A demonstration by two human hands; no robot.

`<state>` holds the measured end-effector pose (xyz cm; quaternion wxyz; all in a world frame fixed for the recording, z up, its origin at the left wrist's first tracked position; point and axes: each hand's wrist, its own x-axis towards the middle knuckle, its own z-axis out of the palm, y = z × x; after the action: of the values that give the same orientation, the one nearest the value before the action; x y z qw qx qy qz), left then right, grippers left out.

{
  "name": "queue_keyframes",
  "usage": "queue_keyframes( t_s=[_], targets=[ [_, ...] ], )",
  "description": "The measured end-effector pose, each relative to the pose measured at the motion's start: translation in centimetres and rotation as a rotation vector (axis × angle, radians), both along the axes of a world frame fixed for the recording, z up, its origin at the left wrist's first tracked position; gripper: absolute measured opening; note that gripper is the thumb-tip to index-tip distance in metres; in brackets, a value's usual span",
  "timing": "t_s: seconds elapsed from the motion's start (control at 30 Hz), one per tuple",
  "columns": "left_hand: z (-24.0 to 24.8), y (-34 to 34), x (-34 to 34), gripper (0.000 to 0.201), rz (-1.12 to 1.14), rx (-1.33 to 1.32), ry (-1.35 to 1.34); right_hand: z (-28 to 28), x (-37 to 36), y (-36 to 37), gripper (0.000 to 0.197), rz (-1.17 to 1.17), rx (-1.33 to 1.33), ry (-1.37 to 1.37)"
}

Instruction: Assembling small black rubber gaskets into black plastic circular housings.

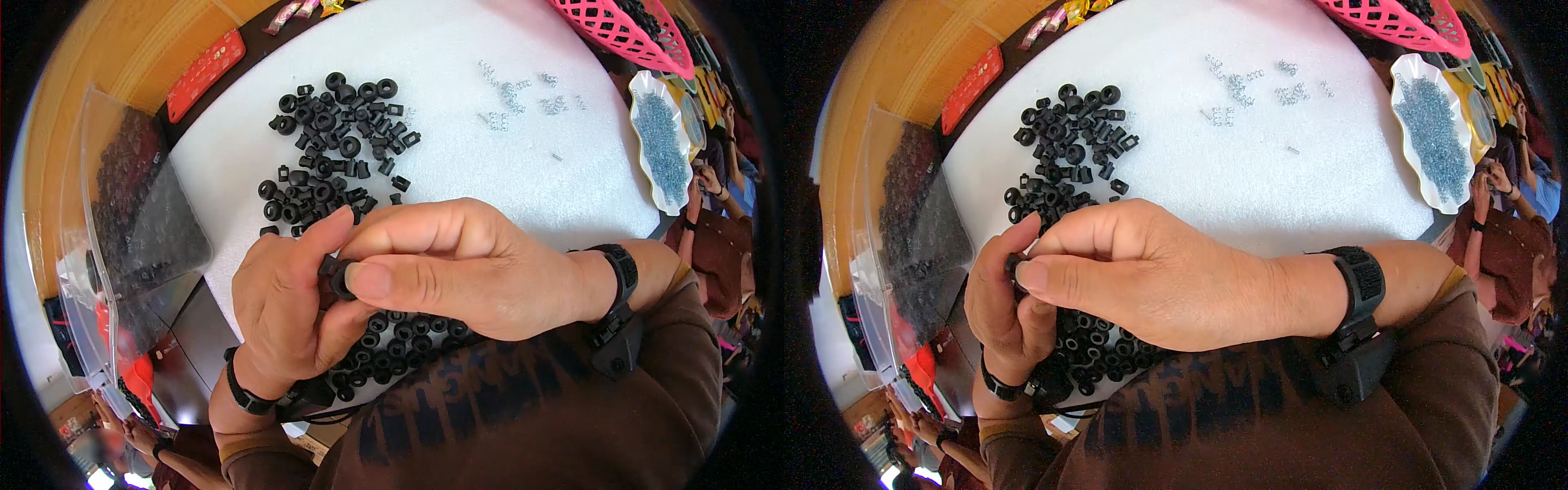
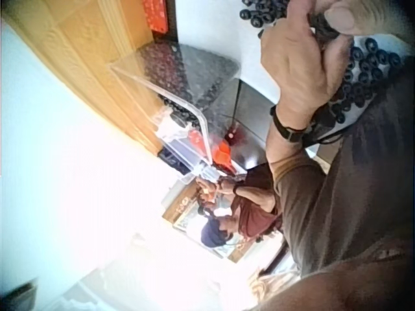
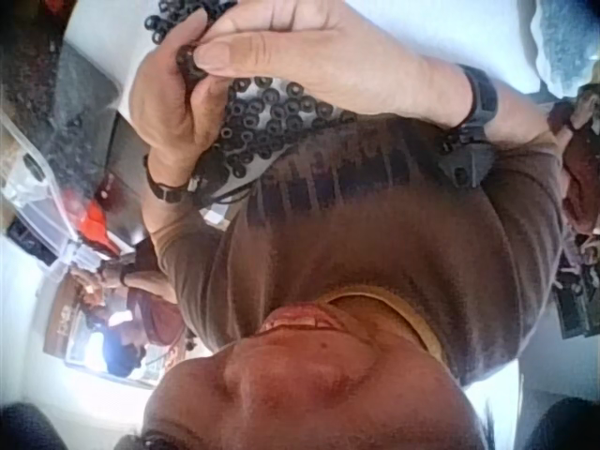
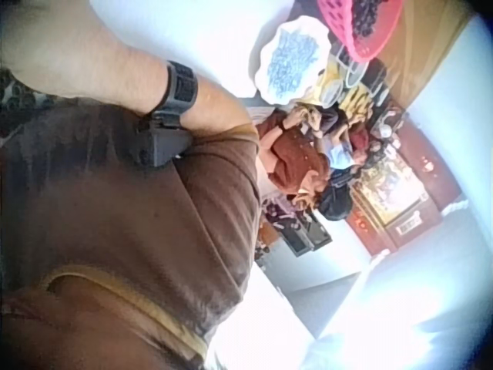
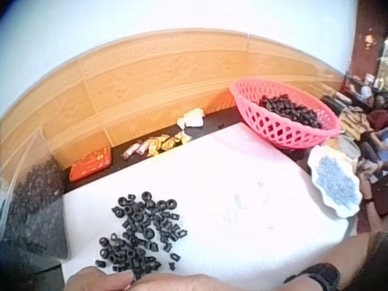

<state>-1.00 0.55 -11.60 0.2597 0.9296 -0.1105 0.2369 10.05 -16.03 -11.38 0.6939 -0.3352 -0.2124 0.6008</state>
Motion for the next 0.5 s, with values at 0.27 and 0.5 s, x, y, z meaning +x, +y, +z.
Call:
queue_keyframes(
  t_s=[0.27, 0.5],
  targets=[
    [0.6, 0.4, -0.4, 0.049, -0.101, -0.250, 0.135, -0.8, 0.9, 0.0, 0.024, -0.193, 0.172, -0.846],
    [1.8, -0.6, -0.8, 0.041, -0.055, -0.440, 0.152, -0.8, 0.8, 0.3, 0.029, -0.400, 0.279, -1.197]
  ],
)
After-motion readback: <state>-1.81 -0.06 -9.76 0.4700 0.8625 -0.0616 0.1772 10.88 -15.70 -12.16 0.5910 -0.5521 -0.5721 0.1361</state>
